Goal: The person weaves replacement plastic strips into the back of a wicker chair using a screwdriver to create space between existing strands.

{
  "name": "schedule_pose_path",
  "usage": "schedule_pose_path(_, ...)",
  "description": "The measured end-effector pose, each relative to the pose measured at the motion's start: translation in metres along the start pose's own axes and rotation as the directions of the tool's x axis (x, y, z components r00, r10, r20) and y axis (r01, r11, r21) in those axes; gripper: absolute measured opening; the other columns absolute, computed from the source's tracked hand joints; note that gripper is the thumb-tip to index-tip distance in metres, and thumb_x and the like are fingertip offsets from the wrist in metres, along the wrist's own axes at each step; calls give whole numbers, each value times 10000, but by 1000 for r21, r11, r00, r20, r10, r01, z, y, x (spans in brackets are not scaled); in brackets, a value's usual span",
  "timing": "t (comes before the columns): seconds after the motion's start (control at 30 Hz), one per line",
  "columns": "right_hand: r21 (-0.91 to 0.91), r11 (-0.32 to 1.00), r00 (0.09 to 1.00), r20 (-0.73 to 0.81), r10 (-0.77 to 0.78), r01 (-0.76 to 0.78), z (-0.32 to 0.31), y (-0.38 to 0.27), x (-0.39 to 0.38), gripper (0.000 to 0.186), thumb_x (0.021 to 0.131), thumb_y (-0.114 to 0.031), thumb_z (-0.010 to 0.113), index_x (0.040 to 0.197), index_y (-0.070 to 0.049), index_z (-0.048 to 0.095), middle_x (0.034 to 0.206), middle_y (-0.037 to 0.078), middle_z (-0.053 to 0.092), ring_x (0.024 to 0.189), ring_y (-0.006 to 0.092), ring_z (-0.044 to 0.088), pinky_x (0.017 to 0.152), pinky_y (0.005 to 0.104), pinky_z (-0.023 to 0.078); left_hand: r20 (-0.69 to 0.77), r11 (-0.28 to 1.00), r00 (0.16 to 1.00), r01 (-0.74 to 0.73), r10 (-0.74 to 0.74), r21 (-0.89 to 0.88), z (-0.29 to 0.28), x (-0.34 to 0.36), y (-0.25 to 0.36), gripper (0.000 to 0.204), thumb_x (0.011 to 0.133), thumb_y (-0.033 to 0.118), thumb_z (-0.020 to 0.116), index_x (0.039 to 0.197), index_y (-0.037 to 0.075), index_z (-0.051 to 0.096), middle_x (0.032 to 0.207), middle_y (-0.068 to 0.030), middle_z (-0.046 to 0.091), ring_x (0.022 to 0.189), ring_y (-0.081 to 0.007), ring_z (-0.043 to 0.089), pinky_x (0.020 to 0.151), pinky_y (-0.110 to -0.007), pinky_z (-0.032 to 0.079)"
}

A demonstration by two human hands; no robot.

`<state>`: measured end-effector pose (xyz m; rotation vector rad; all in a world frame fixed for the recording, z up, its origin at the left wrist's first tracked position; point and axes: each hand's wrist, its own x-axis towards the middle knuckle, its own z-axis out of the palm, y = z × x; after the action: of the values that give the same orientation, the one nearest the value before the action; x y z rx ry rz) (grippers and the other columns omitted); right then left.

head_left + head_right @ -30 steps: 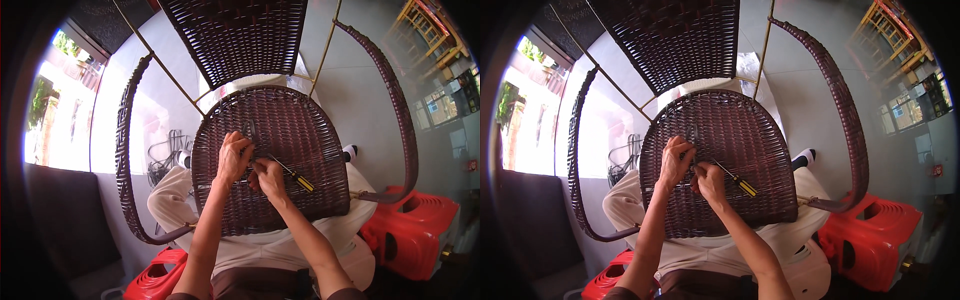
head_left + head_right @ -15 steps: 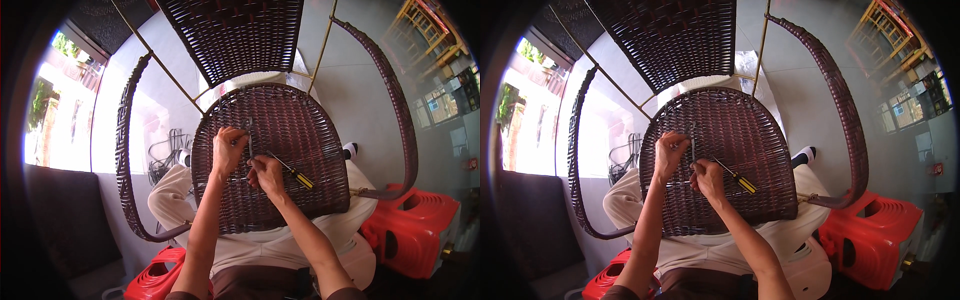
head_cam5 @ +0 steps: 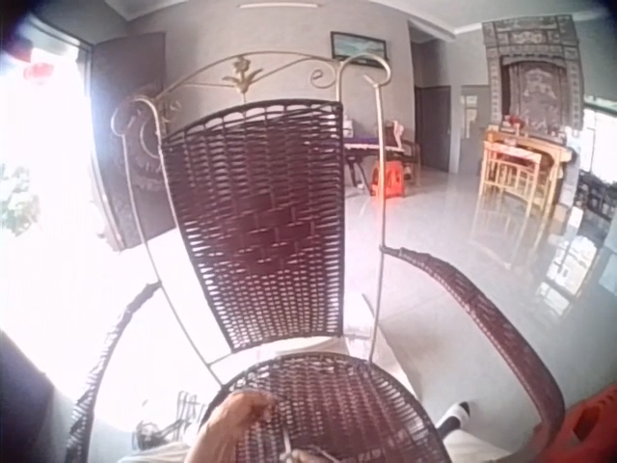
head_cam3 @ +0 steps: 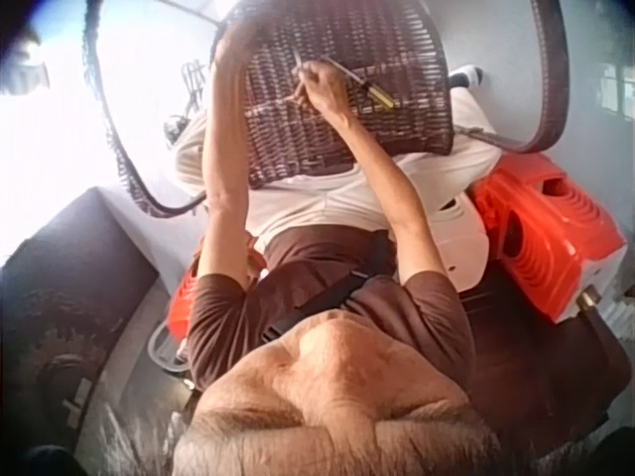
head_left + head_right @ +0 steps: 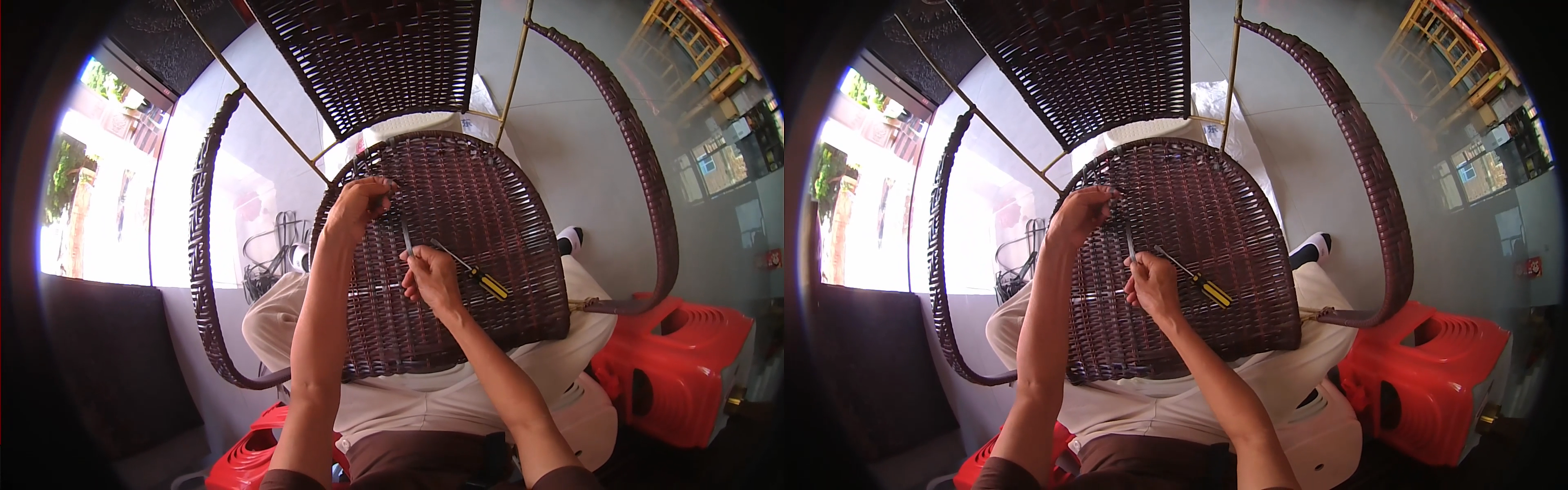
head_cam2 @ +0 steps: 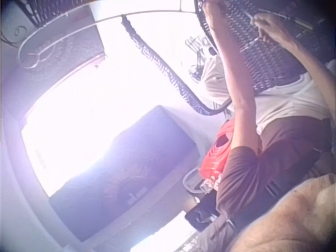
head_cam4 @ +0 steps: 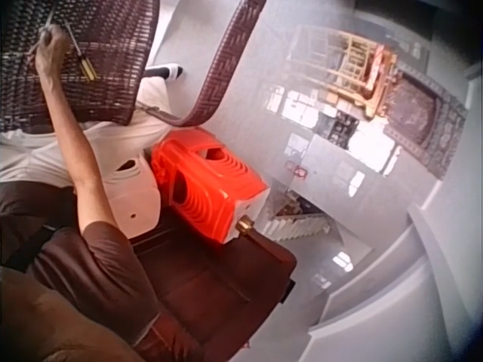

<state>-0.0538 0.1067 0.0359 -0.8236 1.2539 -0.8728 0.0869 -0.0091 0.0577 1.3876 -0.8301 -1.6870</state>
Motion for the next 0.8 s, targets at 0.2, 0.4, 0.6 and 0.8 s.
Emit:
schedule_pose_path(0.2, 18, 1000, 1000, 20, 16, -16, -8, -3, -23, 173, 908, -91, 438, 908, 3, 584, 547, 47, 550, 400, 82, 504, 369, 203, 427, -46, 991, 998, -45, 51, 126, 12, 8, 12, 123, 789, 132, 561, 755, 45, 642, 624, -16, 570, 486, -68, 378, 444, -204, 282)
schedule_pose_path(0.4, 74, 995, 998, 33, 59, -61, -20, -5, -59, 156, 891, -77, 458, 882, 0, 593, 533, 37, 546, 390, 79, 492, 347, 198, 382, -104, 994, 991, 75, -82, -78, 4, 35, 12, 120, 761, 103, 588, 709, 9, 641, 553, -5, 464, 453, -87, 333, 399, -223, 258)
schedule_pose_path(0.6, 69, 994, 996, 19, 86, -87, -39, -7, -78, 156, 885, -79, 463, 882, 4, 595, 525, 30, 538, 387, 72, 485, 346, 185, 364, -168, 994, 986, -1, -17, -108, 10, 24, 1, 130, 726, 106, 582, 719, -19, 617, 568, -47, 513, 477, -110, 476, 410, -214, 392)
schedule_pose_path(0.8, -16, 993, 992, 41, 119, -119, -44, -10, -86, 150, 883, -77, 474, 880, -5, 605, 530, 28, 545, 382, 68, 482, 342, 188, 362, -100, 919, 995, 29, 12, 392, 11, 15, 16, 189, 718, 179, 576, 648, 3, 587, 559, -52, 538, 458, -109, 486, 405, -233, 391)
